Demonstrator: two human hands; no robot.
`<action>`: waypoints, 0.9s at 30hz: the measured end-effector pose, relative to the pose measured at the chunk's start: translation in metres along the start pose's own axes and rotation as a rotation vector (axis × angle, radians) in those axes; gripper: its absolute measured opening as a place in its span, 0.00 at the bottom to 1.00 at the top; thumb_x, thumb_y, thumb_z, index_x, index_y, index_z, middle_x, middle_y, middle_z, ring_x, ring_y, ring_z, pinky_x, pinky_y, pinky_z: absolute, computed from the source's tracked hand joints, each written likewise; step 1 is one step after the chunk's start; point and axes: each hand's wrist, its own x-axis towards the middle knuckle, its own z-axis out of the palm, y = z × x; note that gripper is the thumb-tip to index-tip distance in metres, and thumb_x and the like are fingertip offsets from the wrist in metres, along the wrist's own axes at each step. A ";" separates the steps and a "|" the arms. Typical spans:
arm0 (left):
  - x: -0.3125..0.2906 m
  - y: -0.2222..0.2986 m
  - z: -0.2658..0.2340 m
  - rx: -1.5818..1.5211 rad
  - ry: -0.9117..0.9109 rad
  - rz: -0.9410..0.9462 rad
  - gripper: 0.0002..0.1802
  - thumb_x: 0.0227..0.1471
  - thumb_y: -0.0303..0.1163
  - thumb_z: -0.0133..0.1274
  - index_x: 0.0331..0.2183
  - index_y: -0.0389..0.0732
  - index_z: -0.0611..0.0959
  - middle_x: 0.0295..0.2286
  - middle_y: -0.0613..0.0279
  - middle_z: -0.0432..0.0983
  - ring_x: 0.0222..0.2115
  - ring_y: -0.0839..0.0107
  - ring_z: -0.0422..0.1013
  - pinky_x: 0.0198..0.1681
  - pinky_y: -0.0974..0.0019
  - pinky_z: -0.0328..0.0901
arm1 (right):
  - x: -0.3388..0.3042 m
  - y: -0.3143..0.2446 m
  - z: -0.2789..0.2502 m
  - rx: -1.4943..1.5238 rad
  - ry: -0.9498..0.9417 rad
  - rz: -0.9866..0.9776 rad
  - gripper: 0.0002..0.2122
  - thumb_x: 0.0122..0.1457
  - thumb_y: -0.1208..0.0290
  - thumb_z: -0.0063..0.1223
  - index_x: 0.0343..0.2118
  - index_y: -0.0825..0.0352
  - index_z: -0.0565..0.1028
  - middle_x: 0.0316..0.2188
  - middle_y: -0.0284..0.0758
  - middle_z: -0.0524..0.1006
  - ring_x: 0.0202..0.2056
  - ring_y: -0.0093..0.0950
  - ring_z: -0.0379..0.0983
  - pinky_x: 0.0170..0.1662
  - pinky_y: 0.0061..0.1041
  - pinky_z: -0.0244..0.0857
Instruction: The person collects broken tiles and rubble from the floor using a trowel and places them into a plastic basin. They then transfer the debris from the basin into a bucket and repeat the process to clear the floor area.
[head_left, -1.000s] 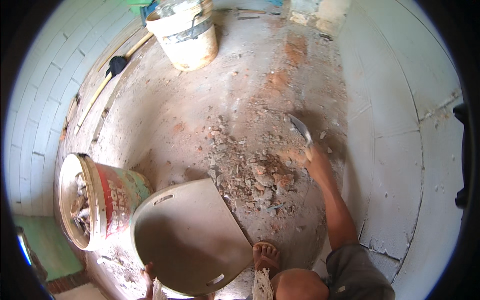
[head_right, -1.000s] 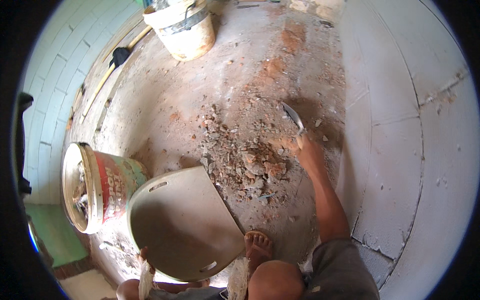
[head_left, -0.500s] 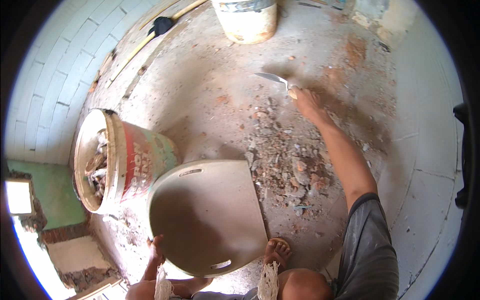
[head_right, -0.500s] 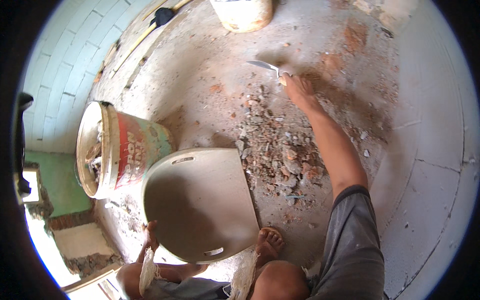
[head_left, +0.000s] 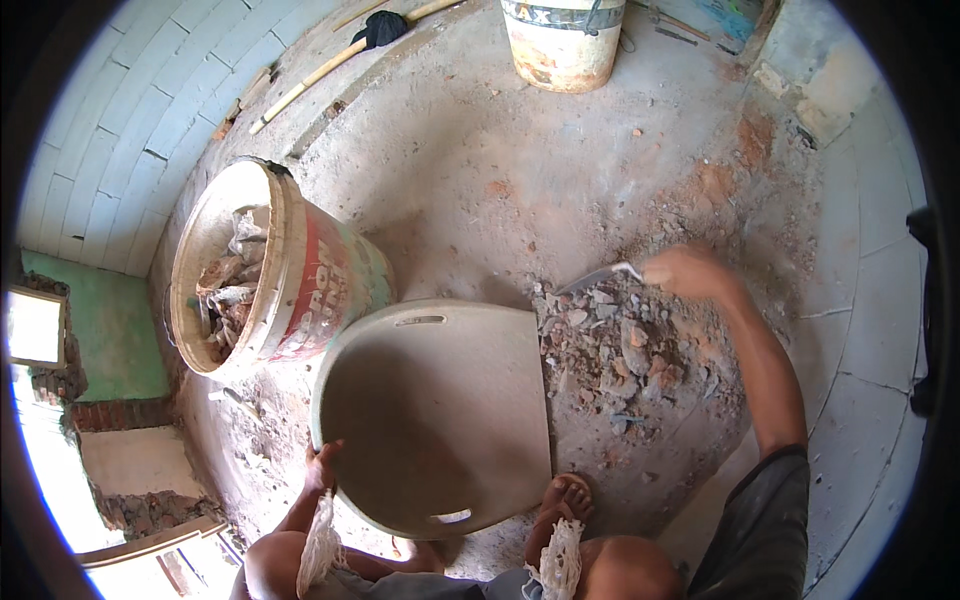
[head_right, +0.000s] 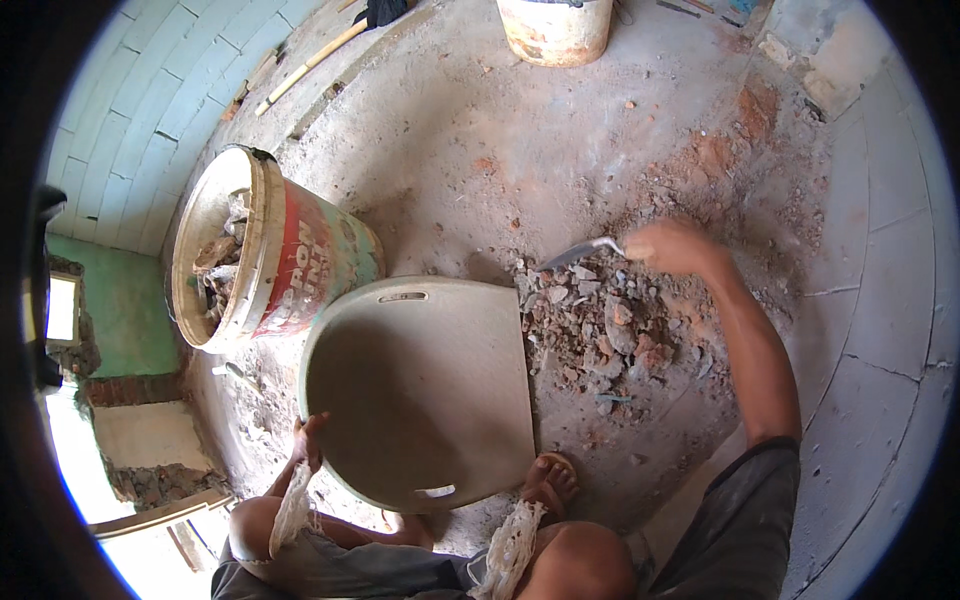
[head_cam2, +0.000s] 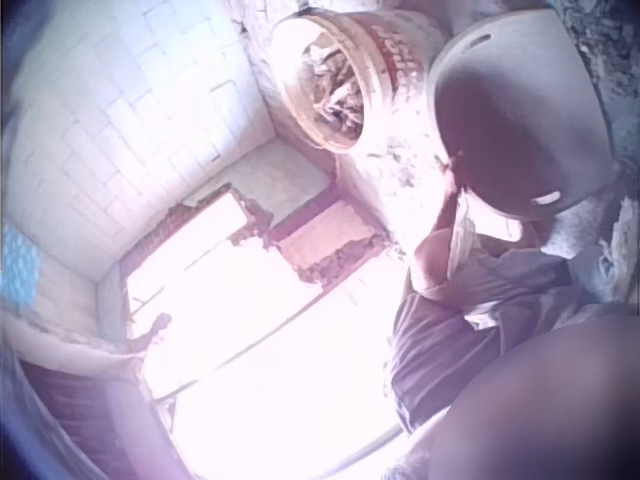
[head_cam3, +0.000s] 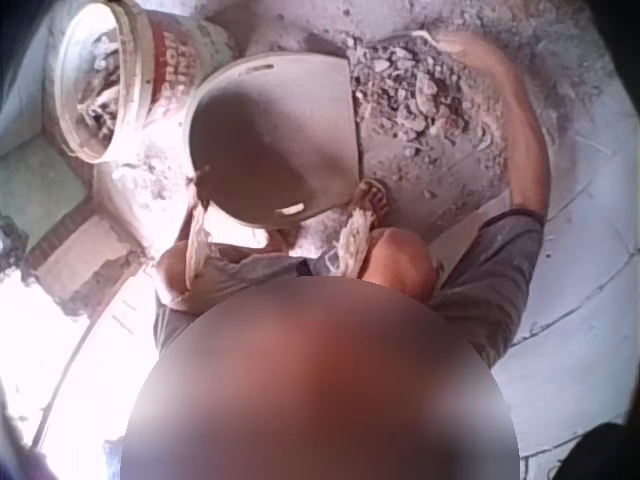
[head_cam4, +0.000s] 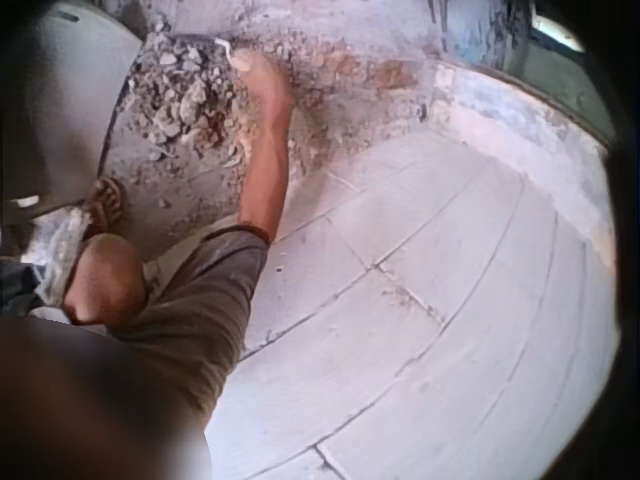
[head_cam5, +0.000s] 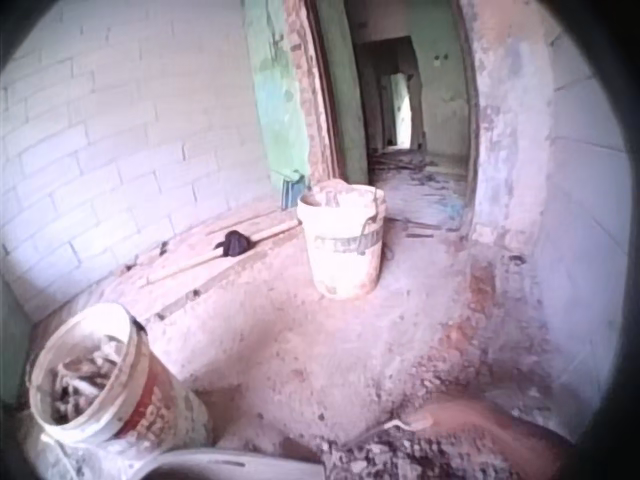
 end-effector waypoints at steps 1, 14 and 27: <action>-0.001 0.002 0.000 -0.003 -0.031 0.029 0.28 0.47 0.32 0.60 0.49 0.35 0.69 0.33 0.58 0.74 0.33 0.66 0.72 0.37 0.63 0.70 | 0.005 -0.006 -0.002 0.067 0.090 -0.035 0.15 0.57 0.79 0.50 0.46 0.55 0.76 0.39 0.34 0.78 0.43 0.30 0.75 0.45 0.38 0.67; -0.039 0.008 0.001 -0.162 -0.114 0.128 0.22 0.44 0.18 0.52 0.45 0.35 0.74 0.32 0.59 0.75 0.30 0.69 0.72 0.34 0.64 0.70 | 0.213 -0.102 0.003 0.215 0.537 0.405 0.12 0.64 0.66 0.45 0.49 0.50 0.75 0.49 0.35 0.75 0.53 0.37 0.69 0.55 0.49 0.57; -0.100 -0.005 -0.018 -0.216 0.075 0.017 0.27 0.40 0.20 0.51 0.48 0.38 0.71 0.33 0.59 0.72 0.32 0.67 0.70 0.39 0.64 0.69 | 0.019 -0.002 0.036 -0.312 0.141 -0.193 0.20 0.53 0.88 0.45 0.45 0.57 0.77 0.39 0.33 0.75 0.49 0.33 0.65 0.56 0.43 0.47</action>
